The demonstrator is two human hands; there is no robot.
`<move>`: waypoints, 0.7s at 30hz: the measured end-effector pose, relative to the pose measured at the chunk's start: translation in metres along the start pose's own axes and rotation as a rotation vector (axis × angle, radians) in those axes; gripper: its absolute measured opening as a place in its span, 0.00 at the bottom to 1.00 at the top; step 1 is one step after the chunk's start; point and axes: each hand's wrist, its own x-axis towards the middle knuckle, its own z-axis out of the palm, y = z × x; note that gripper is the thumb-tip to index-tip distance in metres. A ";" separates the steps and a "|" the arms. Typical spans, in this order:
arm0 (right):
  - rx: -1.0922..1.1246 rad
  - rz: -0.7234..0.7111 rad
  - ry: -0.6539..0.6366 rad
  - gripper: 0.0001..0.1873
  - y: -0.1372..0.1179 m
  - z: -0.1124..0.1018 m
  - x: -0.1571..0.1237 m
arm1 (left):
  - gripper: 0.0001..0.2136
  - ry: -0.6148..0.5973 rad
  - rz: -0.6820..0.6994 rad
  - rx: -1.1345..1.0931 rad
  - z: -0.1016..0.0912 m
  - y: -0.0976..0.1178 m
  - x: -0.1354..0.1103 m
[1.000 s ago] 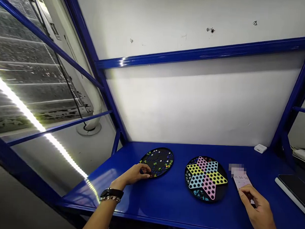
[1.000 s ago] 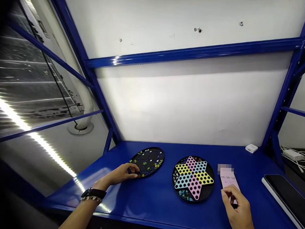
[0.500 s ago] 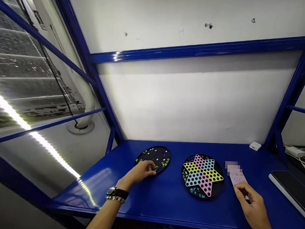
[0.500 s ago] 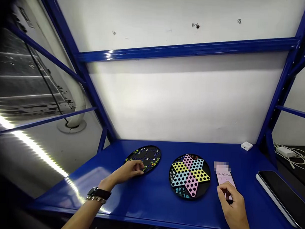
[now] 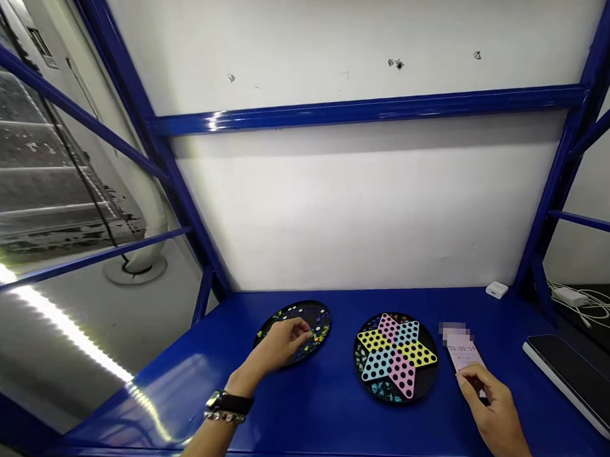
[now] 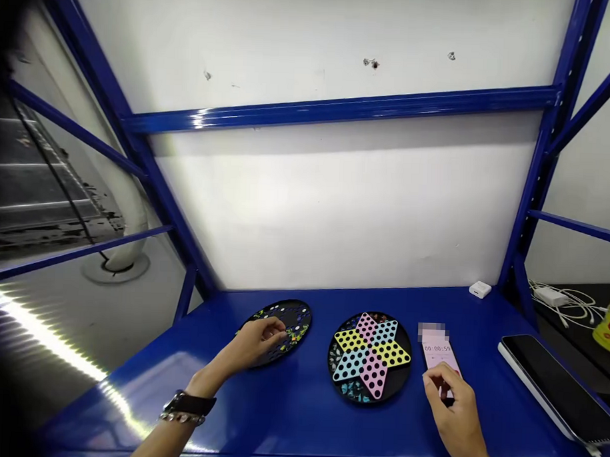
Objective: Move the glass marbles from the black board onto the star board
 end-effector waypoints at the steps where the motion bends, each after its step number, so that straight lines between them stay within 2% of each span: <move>1: 0.002 0.001 0.001 0.18 -0.001 0.000 0.001 | 0.14 0.039 0.052 -0.042 0.002 0.016 0.001; 3: 0.002 0.006 0.001 0.18 -0.001 -0.001 0.001 | 0.13 0.050 0.161 -0.132 0.014 0.052 0.007; 6: -0.002 0.018 -0.009 0.18 0.001 -0.002 0.002 | 0.10 0.031 0.310 -0.201 0.046 0.101 0.025; 8: 0.005 0.023 -0.011 0.19 0.004 -0.002 0.003 | 0.09 0.054 0.366 -0.168 0.071 0.126 0.044; 10: 0.023 0.026 0.009 0.19 0.005 0.000 0.002 | 0.10 0.082 0.374 -0.119 0.093 0.141 0.063; 12: 0.058 0.039 0.053 0.20 0.005 0.004 0.002 | 0.10 0.057 0.386 -0.082 0.109 0.149 0.079; 15: 0.108 0.064 0.096 0.20 0.003 0.008 0.000 | 0.10 -0.010 0.449 -0.052 0.121 0.151 0.089; 18: 0.105 0.065 0.095 0.20 0.001 0.010 -0.002 | 0.11 -0.024 0.487 -0.023 0.121 0.147 0.085; 21: 0.090 0.066 0.076 0.19 0.000 0.008 -0.003 | 0.11 -0.028 0.519 -0.010 0.113 0.135 0.073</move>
